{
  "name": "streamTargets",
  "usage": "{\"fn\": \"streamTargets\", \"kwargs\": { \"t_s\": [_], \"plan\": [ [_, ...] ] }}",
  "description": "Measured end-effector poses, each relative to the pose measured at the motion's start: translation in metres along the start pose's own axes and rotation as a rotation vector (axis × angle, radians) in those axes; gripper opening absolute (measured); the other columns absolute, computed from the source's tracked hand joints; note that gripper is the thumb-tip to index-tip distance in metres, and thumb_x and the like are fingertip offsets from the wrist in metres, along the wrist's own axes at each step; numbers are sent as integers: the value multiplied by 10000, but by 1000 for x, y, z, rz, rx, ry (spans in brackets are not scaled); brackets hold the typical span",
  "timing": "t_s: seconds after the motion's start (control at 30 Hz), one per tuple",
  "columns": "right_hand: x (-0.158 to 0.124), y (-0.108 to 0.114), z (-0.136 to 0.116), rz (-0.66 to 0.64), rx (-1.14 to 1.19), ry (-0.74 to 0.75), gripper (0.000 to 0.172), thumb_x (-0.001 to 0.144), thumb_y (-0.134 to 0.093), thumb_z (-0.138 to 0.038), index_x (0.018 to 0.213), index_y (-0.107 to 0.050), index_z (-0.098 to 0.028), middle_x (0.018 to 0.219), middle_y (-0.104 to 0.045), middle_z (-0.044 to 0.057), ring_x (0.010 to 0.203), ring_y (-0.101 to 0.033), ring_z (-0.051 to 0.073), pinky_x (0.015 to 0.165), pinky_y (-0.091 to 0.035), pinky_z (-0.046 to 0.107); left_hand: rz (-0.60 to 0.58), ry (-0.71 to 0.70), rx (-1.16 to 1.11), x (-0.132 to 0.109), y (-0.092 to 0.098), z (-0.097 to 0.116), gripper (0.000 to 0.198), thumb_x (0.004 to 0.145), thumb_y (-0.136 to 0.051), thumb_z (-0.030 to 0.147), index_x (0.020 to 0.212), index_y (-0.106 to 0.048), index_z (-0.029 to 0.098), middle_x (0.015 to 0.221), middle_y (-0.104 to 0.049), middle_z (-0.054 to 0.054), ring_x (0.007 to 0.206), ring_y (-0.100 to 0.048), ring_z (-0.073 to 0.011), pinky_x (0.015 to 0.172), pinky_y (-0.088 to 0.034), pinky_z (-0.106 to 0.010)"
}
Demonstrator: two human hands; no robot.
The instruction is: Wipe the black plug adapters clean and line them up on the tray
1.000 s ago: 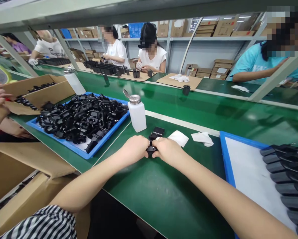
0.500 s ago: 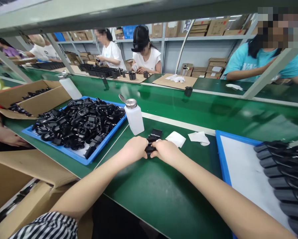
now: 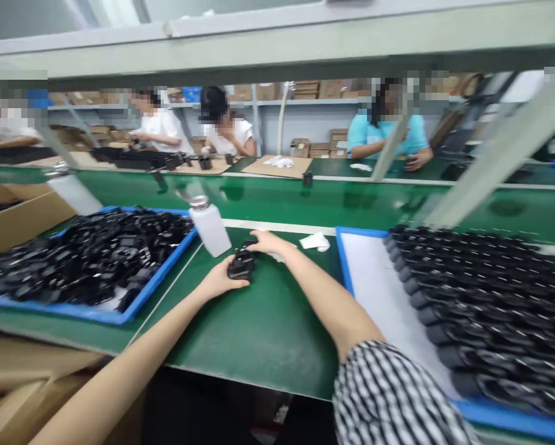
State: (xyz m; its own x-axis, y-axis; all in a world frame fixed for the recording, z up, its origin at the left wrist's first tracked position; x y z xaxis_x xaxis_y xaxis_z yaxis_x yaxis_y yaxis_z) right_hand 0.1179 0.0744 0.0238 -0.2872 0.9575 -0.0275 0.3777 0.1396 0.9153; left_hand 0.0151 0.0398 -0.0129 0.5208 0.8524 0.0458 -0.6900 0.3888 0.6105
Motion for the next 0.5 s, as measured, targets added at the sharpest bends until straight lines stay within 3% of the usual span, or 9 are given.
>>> {"fn": "streamTargets", "kwargs": {
  "t_s": [0.07, 0.13, 0.27, 0.33, 0.4, 0.5],
  "plan": [
    [8, -8, -2, -81, 10, 15, 366, 690, -532, -236, 1038, -483, -133, 1036, -517, 60, 876, -496, 141, 719, -383, 178, 35, 42, 45, 5, -1, -2, 568, 481, -637, 324, 976, -434, 132, 880, -573, -59, 818, -541, -200, 761, -415, -329],
    [13, -11, 0, -155, 11, 5, 241, 667, -547, -254, 860, -574, -112, 799, -596, 41, 680, -540, 139, 591, -413, 190, 72, 61, 90, 8, -1, -2, 549, 466, -642, 353, 931, -446, 139, 848, -578, -54, 803, -546, -210, 737, -427, -333],
    [3, 1, 22, -211, 25, -63, 249, 538, -646, -287, 604, -577, -57, 485, -521, 1, 467, -487, 127, 448, -384, 208, 104, 72, 91, 14, -4, 8, 578, 442, -654, 377, 921, -441, 133, 877, -572, -76, 826, -538, -226, 750, -422, -352],
    [-11, 22, 38, -146, 42, -96, 261, 528, -651, -277, 600, -565, -42, 483, -502, -15, 469, -474, 107, 451, -373, 191, 123, 68, 73, 21, -7, 21, 563, 444, -655, 374, 909, -445, 135, 865, -576, -78, 822, -538, -234, 742, -424, -364],
    [-29, 57, 46, 9, 54, -118, 260, 583, -612, -269, 675, -554, -34, 571, -524, -6, 536, -485, 103, 486, -371, 180, 146, 43, 36, 32, -13, 39, 545, 440, -663, 354, 895, -451, 139, 846, -582, -73, 818, -538, -241, 730, -430, -369],
    [-64, 122, 21, 324, 63, -102, 346, 681, -518, -347, 896, -480, -79, 824, -525, 11, 741, -486, 123, 590, -374, 182, 109, -49, -54, 57, -38, 76, 549, 423, -680, 306, 897, -456, 141, 862, -577, -70, 826, -534, -242, 740, -426, -371]
  ]
}}
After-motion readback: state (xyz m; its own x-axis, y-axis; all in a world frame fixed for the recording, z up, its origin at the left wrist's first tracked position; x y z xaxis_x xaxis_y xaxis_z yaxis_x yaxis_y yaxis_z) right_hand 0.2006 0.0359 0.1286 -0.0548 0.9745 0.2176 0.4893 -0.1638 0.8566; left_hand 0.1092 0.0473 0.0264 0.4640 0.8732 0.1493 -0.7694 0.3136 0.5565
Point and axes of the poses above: each hand's wrist, its own x-axis towards the middle knuckle, its own y-axis out of the back of the hand, z = x × y, the point moved 8 cm from there along x, towards the middle knuckle
